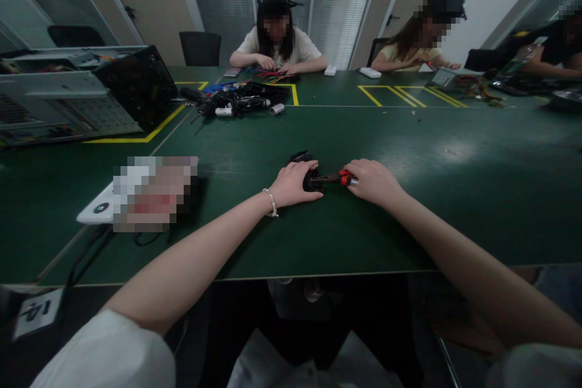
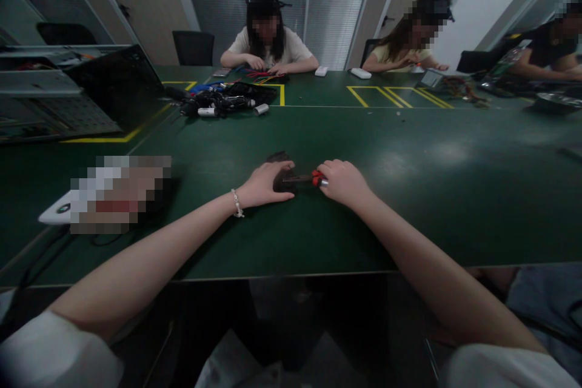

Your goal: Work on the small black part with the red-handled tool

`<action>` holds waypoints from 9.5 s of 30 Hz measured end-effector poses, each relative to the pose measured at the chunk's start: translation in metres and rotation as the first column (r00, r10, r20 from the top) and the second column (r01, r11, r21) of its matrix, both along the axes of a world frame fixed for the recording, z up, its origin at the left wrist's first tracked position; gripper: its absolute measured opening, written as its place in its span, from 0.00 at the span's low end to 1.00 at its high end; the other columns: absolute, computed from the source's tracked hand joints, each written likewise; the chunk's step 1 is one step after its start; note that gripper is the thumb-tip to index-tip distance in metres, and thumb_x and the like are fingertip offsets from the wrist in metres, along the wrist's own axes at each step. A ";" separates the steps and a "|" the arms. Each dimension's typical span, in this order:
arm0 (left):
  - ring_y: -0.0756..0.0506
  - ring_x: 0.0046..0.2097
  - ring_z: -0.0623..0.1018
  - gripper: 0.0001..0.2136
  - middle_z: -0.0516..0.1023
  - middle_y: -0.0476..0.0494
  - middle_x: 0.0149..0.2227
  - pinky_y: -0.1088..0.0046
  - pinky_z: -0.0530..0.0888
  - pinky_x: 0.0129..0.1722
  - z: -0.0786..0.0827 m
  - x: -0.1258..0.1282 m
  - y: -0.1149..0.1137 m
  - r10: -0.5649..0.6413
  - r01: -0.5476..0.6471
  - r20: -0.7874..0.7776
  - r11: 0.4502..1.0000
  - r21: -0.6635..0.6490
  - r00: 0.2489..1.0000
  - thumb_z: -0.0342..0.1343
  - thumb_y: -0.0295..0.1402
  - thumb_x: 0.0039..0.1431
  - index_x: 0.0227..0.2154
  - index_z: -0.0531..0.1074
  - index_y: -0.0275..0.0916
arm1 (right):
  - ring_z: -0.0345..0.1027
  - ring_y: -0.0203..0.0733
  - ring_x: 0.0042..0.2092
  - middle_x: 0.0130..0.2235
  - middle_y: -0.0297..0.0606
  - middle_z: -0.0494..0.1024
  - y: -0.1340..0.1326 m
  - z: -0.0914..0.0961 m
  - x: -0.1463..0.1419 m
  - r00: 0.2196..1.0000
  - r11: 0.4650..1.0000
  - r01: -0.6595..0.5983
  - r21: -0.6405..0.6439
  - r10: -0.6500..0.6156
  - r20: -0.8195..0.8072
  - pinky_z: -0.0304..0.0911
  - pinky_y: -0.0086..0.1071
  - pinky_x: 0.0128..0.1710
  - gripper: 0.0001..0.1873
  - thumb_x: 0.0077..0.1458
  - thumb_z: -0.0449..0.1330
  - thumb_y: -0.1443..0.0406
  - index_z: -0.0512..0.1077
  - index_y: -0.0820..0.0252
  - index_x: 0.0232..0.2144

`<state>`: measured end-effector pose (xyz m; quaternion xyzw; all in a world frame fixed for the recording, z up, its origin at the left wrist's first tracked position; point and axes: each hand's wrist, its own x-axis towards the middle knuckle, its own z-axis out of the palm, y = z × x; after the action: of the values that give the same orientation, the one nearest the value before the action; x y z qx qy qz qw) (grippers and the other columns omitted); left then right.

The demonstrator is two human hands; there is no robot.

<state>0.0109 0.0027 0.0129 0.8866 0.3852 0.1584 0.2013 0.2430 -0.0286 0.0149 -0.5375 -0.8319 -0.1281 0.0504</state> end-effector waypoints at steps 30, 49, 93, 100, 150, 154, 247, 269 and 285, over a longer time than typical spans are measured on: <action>0.36 0.59 0.63 0.33 0.65 0.41 0.57 0.54 0.63 0.56 -0.001 0.000 0.000 -0.002 0.002 -0.004 1.000 0.014 1.000 0.59 0.47 0.48 0.57 0.58 0.42 | 0.66 0.46 0.37 0.37 0.45 0.76 -0.003 0.004 -0.003 1.000 1.000 -0.004 0.022 0.004 0.024 0.57 0.36 0.36 0.13 0.50 0.54 0.66 0.72 0.65 0.38; 0.35 0.58 0.63 0.34 0.66 0.41 0.57 0.54 0.62 0.55 -0.003 0.001 0.002 -0.007 0.007 0.006 1.000 0.017 1.000 0.60 0.46 0.48 0.57 0.58 0.41 | 0.65 0.46 0.37 0.37 0.46 0.75 -0.004 0.007 -0.004 0.997 0.997 -0.016 0.075 0.010 0.075 0.55 0.35 0.36 0.13 0.51 0.54 0.66 0.72 0.65 0.38; 0.36 0.59 0.63 0.34 0.65 0.42 0.57 0.54 0.62 0.56 0.000 0.000 -0.001 0.005 -0.004 -0.005 1.000 0.010 1.000 0.59 0.46 0.48 0.57 0.58 0.42 | 0.66 0.45 0.37 0.37 0.44 0.76 -0.002 0.002 -0.002 1.000 1.000 0.010 0.011 -0.010 0.022 0.57 0.35 0.36 0.13 0.49 0.54 0.66 0.72 0.62 0.38; 0.36 0.59 0.63 0.34 0.64 0.41 0.58 0.55 0.62 0.56 0.000 0.001 -0.001 0.000 0.001 -0.017 1.000 0.013 1.000 0.59 0.46 0.48 0.57 0.58 0.41 | 0.65 0.46 0.38 0.38 0.46 0.75 -0.004 0.006 -0.004 0.998 0.999 -0.011 0.047 0.008 0.057 0.56 0.36 0.37 0.14 0.50 0.54 0.66 0.72 0.65 0.39; 0.36 0.58 0.64 0.34 0.66 0.41 0.57 0.54 0.63 0.55 0.000 0.001 0.000 0.007 -0.007 -0.016 1.000 0.021 1.000 0.59 0.47 0.48 0.57 0.58 0.42 | 0.66 0.45 0.37 0.37 0.44 0.76 -0.002 0.002 -0.002 1.000 1.000 0.006 0.012 -0.006 0.014 0.59 0.36 0.36 0.14 0.50 0.53 0.66 0.72 0.64 0.39; 0.36 0.58 0.64 0.34 0.66 0.41 0.57 0.55 0.63 0.56 -0.001 0.001 0.001 0.003 -0.002 -0.013 1.000 0.028 1.000 0.59 0.47 0.48 0.57 0.58 0.40 | 0.66 0.46 0.37 0.38 0.45 0.76 -0.003 0.004 -0.003 1.000 1.000 0.002 0.027 -0.003 0.031 0.58 0.36 0.37 0.14 0.50 0.53 0.66 0.73 0.65 0.39; 0.36 0.59 0.63 0.33 0.65 0.41 0.58 0.54 0.63 0.56 0.002 0.000 -0.002 -0.002 0.002 -0.022 1.000 0.006 1.000 0.58 0.47 0.49 0.57 0.58 0.42 | 0.66 0.45 0.37 0.37 0.44 0.75 -0.001 0.001 -0.001 1.000 1.000 0.004 -0.018 -0.004 -0.009 0.58 0.35 0.36 0.14 0.50 0.54 0.66 0.72 0.64 0.39; 0.36 0.59 0.63 0.34 0.65 0.41 0.58 0.54 0.62 0.56 0.001 0.000 -0.001 -0.001 0.002 -0.026 1.000 0.010 1.000 0.58 0.47 0.49 0.57 0.58 0.41 | 0.66 0.46 0.38 0.38 0.46 0.75 -0.004 0.004 -0.003 1.000 1.000 -0.002 0.010 0.002 0.024 0.57 0.36 0.37 0.14 0.50 0.54 0.66 0.72 0.65 0.39; 0.36 0.58 0.64 0.33 0.65 0.42 0.58 0.55 0.63 0.56 -0.002 0.001 0.000 0.000 0.000 -0.010 1.000 0.027 1.000 0.59 0.46 0.48 0.57 0.58 0.41 | 0.65 0.45 0.37 0.37 0.45 0.75 -0.002 0.003 -0.003 0.999 0.999 -0.015 0.035 0.014 0.029 0.56 0.36 0.35 0.13 0.50 0.54 0.66 0.73 0.65 0.38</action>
<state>0.0115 0.0023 0.0111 0.8900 0.3841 0.1593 0.1872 0.2405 -0.0310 0.0182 -0.5287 -0.8340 -0.1498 0.0489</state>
